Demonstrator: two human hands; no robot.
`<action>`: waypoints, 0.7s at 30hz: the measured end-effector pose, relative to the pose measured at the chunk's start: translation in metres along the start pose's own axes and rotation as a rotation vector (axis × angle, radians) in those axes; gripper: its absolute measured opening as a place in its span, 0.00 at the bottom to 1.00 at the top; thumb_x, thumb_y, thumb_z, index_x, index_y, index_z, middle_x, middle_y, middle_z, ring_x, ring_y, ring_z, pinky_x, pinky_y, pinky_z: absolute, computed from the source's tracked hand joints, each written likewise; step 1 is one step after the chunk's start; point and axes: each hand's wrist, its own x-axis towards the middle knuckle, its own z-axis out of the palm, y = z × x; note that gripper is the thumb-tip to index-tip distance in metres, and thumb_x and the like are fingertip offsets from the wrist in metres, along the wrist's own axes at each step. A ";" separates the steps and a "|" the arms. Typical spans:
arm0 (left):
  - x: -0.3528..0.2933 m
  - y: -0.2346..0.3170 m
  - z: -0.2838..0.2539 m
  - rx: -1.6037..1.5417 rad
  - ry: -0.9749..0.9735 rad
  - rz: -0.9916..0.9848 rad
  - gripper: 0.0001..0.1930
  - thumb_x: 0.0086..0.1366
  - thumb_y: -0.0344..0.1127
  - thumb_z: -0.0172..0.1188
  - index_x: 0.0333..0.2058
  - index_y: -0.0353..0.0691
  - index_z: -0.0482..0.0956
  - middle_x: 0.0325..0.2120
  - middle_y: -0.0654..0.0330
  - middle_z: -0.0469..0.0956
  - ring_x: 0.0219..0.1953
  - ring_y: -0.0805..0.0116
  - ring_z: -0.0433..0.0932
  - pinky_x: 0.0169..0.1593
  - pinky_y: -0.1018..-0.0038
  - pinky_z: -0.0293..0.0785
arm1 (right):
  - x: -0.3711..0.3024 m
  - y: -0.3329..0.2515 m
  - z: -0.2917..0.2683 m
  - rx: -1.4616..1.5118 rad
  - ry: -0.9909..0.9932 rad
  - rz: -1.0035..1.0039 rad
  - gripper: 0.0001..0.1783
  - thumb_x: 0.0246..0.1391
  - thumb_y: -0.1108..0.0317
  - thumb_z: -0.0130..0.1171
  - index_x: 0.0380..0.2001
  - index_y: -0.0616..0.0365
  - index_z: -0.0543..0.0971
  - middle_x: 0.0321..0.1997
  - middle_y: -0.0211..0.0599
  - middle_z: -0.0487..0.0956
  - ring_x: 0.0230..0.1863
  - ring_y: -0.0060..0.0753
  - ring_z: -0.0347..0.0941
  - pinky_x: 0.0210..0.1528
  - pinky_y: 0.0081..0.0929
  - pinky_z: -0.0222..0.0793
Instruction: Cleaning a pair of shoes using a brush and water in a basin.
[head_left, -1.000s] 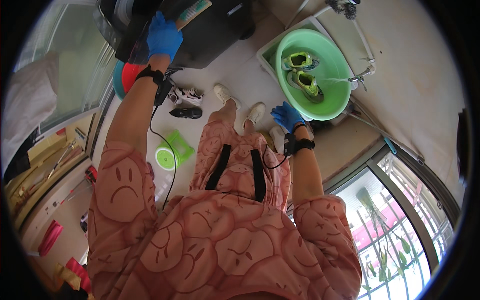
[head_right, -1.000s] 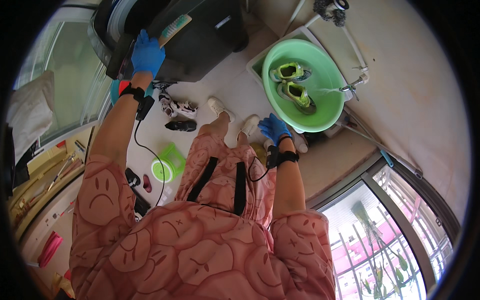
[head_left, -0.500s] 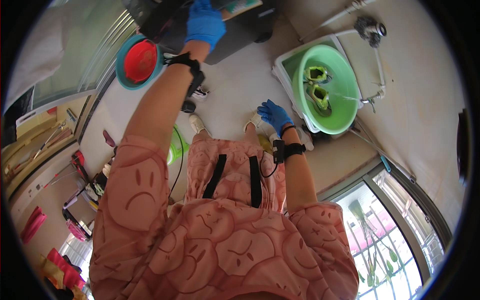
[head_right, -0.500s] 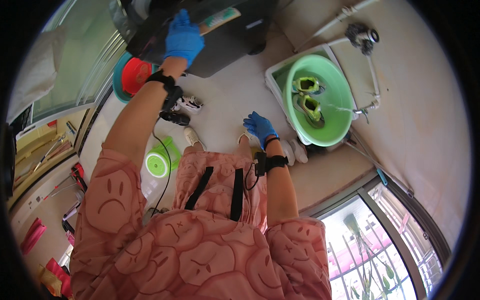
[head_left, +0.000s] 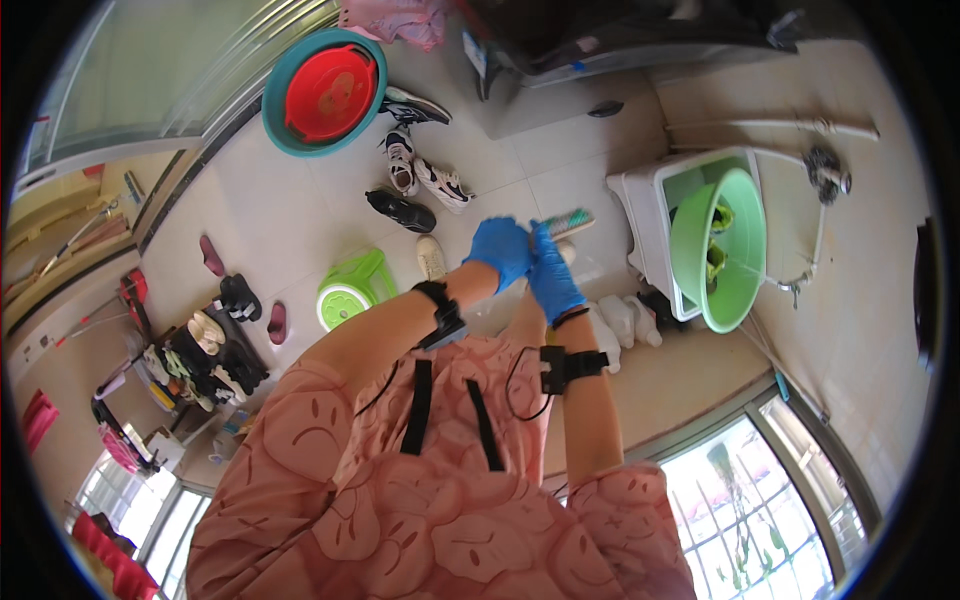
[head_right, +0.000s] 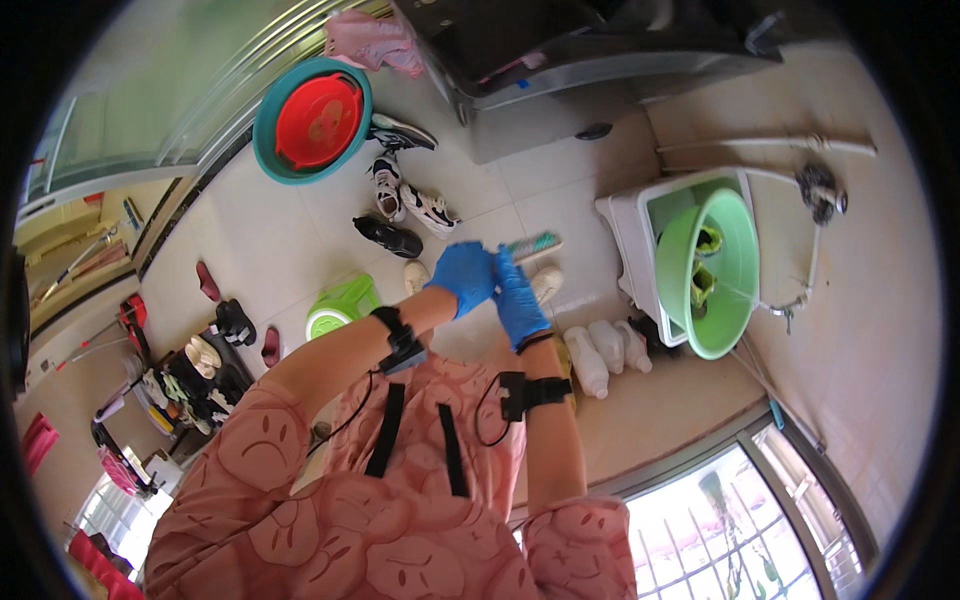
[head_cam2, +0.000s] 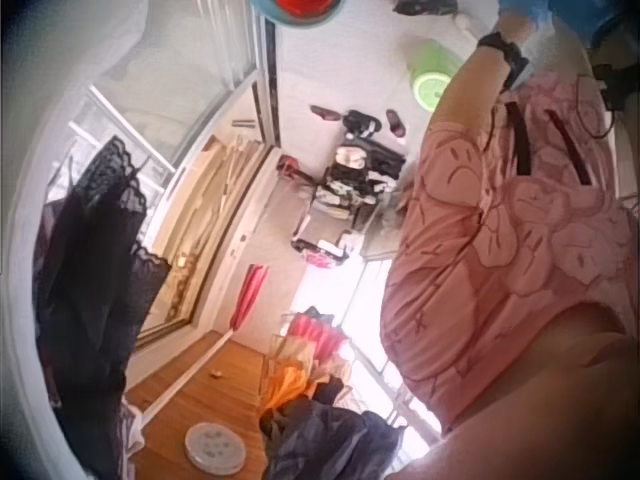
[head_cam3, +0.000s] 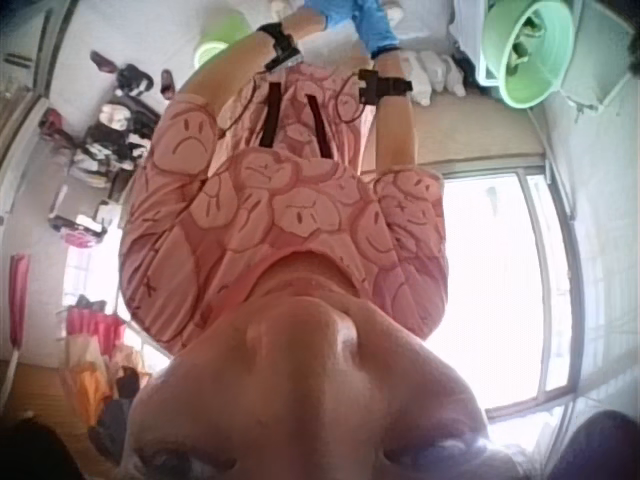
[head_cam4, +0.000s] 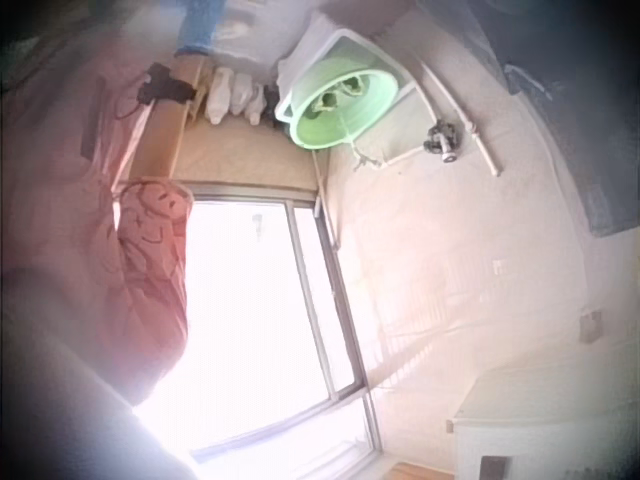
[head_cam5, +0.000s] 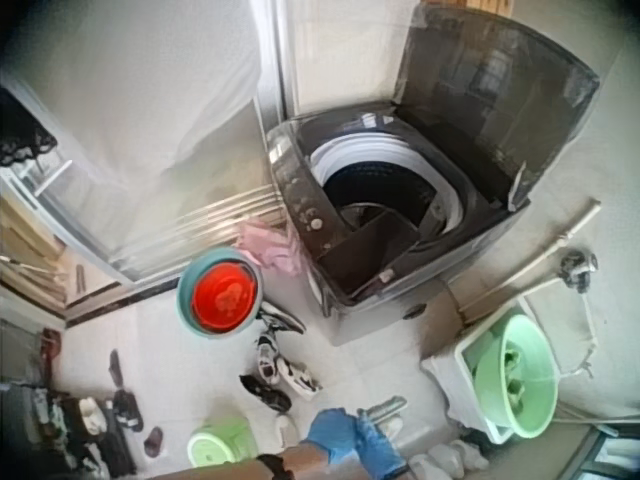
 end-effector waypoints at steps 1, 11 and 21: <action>-0.002 -0.007 0.011 -0.056 -0.052 -0.016 0.15 0.48 0.39 0.55 0.29 0.31 0.76 0.32 0.47 0.74 0.37 0.53 0.73 0.42 0.63 0.68 | 0.016 0.019 -0.010 -0.060 -0.055 0.002 0.22 0.49 0.48 0.54 0.40 0.52 0.74 0.36 0.30 0.74 0.39 0.24 0.68 0.44 0.25 0.63; 0.041 -0.200 0.141 -0.104 -0.595 -0.090 0.26 0.54 0.54 0.48 0.39 0.36 0.73 0.41 0.44 0.72 0.43 0.47 0.71 0.46 0.61 0.67 | 0.226 0.108 -0.072 -0.857 -0.006 0.141 0.12 0.45 0.65 0.55 0.32 0.61 0.77 0.24 0.41 0.76 0.26 0.33 0.72 0.30 0.31 0.69; 0.121 -0.441 0.254 -0.315 -0.125 -0.500 0.19 0.57 0.45 0.45 0.34 0.35 0.76 0.39 0.49 0.74 0.42 0.47 0.72 0.48 0.62 0.67 | 0.357 0.125 -0.018 -2.121 -0.399 0.207 0.15 0.46 0.61 0.52 0.34 0.59 0.77 0.40 0.49 0.75 0.42 0.48 0.72 0.46 0.36 0.68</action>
